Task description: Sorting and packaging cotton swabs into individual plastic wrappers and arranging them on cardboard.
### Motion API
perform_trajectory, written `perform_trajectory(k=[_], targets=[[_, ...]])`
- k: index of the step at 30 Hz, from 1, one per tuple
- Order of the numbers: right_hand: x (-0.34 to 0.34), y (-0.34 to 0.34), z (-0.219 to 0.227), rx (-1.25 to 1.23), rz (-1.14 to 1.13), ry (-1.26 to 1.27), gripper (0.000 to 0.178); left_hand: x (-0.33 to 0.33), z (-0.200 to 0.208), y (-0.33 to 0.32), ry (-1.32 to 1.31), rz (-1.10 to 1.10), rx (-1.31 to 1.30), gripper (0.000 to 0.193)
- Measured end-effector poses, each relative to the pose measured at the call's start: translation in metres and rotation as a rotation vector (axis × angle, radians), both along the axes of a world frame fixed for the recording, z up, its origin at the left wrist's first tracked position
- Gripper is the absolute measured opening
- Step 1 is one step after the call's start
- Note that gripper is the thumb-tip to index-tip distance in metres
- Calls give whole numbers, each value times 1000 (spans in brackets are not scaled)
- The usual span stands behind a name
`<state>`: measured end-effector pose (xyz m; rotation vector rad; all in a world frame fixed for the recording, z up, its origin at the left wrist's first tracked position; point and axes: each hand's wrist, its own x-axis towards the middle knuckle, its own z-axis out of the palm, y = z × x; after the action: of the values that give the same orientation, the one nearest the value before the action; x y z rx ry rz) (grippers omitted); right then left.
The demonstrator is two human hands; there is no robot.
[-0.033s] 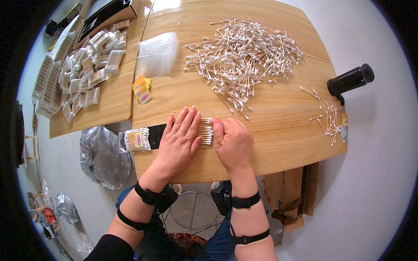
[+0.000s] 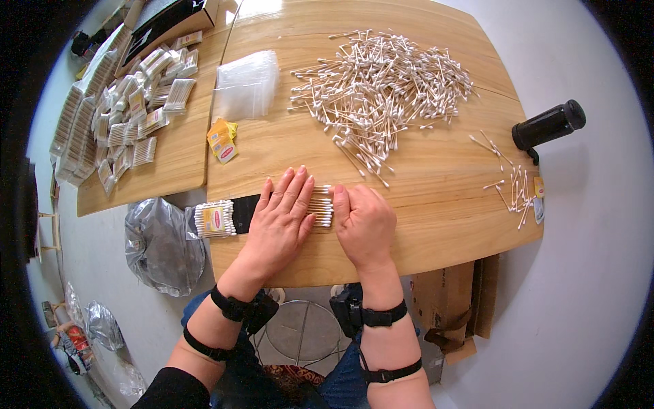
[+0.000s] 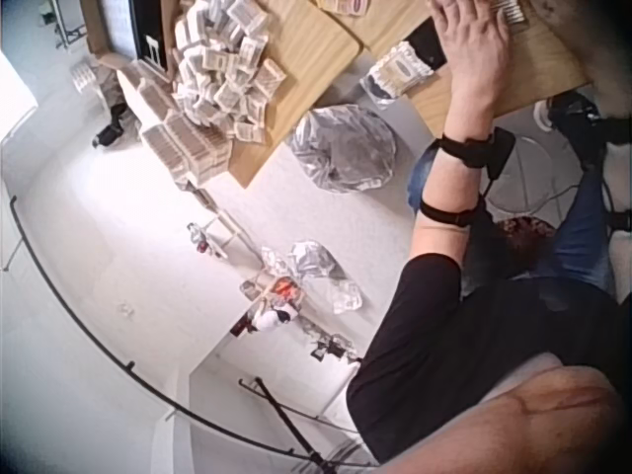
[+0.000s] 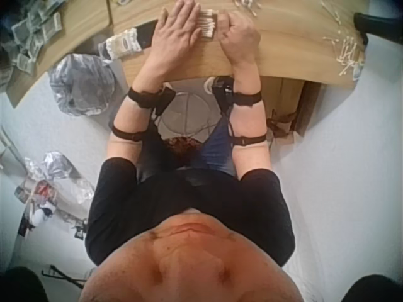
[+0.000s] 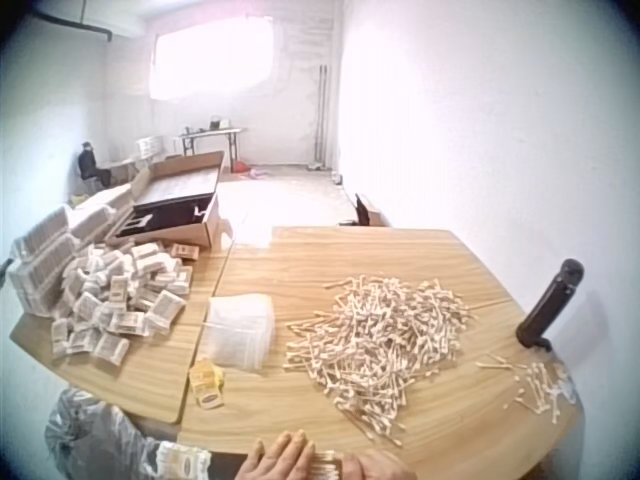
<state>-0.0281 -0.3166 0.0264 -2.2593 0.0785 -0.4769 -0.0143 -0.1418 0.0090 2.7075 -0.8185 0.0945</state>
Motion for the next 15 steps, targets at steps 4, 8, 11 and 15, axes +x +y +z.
perform_trajectory(k=[4, 8, 11, 15], targets=[[-1, 0, 1, -15, 5, 54, 26, 0, -1, 1, -11, 6, 1, 62], [1, 6, 5, -97, 8, -4, 22, 0, -5, 1, -16, 14, -20, 62], [-3, 3, 10, -237, 39, 41, 19, -1, -5, -3, -24, 20, -54, 63], [-8, 4, 12, -276, 110, 85, 25, -1, -4, 1, -32, 37, -47, 62]])
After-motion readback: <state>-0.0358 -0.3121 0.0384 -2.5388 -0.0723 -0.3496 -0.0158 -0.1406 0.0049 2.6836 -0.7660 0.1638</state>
